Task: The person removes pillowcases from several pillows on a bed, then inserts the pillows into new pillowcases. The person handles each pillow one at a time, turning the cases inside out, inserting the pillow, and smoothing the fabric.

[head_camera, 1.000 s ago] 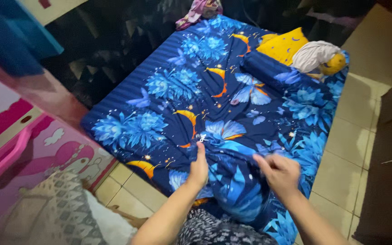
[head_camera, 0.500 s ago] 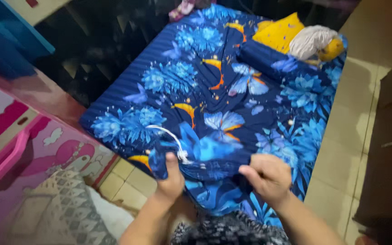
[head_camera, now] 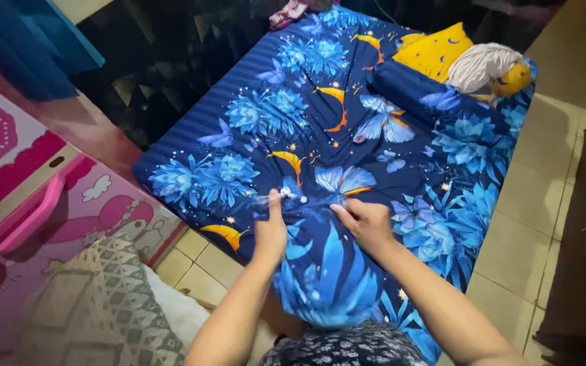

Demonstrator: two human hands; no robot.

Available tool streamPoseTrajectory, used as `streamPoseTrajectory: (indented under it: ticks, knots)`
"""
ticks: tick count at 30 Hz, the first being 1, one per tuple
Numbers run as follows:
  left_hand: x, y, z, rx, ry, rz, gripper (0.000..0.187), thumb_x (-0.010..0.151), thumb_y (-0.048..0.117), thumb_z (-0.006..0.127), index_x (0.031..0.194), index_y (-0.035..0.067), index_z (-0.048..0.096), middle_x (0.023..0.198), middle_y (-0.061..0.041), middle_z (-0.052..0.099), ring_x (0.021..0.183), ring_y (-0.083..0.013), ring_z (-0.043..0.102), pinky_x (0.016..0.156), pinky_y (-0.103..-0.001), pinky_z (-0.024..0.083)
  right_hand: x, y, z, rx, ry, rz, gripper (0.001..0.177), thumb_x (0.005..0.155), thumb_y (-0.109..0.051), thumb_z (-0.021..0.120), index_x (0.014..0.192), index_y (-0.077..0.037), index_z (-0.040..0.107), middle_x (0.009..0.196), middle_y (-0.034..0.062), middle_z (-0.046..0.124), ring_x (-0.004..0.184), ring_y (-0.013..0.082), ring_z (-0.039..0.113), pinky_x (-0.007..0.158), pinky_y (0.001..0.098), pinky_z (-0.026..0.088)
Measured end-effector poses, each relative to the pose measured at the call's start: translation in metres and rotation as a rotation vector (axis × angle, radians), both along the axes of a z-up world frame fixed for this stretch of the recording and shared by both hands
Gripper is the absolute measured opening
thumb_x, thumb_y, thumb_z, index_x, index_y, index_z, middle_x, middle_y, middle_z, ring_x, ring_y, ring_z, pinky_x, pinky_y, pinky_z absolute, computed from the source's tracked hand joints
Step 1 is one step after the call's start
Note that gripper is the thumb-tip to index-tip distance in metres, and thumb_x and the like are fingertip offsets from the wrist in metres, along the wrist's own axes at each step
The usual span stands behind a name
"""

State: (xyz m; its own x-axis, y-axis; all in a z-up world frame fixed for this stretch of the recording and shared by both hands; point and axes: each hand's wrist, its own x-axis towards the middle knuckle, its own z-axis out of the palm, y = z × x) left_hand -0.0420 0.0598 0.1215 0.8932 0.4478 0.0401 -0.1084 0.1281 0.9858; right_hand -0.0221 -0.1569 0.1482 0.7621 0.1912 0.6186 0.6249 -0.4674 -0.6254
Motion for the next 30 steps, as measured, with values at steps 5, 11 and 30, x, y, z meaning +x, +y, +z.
streamPoseTrajectory:
  ticks: [5,11,30]
  knots:
    - [-0.01,-0.025,-0.004,-0.112,-0.035,0.058,0.054,0.106,0.043,0.046,0.135,-0.001,0.06,0.134,-0.007,0.065,0.116,-0.0164,0.06,0.1,-0.032,0.047,-0.005,-0.012,0.0,-0.163,-0.099,-0.062,0.045,0.09,-0.025,0.086,0.061,-0.005,0.059,0.059,0.0118,0.052,0.051,0.024,0.05,0.055,0.0388,0.041]
    - [0.011,-0.056,0.023,-0.502,-0.013,-0.013,0.053,0.106,0.046,0.05,0.126,-0.002,0.063,0.111,-0.004,0.067,0.095,-0.0134,0.061,0.083,-0.032,0.053,-0.037,0.022,0.007,-0.158,-0.14,0.015,0.06,0.06,-0.04,0.085,0.099,0.003,0.069,0.086,0.0191,0.068,0.073,0.0329,0.066,0.065,0.0395,0.052]
    - [-0.05,0.085,-0.307,-0.208,1.013,-0.193,0.066,0.097,0.052,0.052,0.155,0.021,0.043,0.153,-0.017,0.049,0.139,-0.0412,0.046,0.112,-0.066,0.036,0.034,-0.004,0.114,0.996,0.224,-0.01,0.026,0.103,-0.017,0.049,0.106,-0.007,0.072,0.092,0.0069,0.072,0.077,0.02,0.066,0.068,0.0324,0.049]
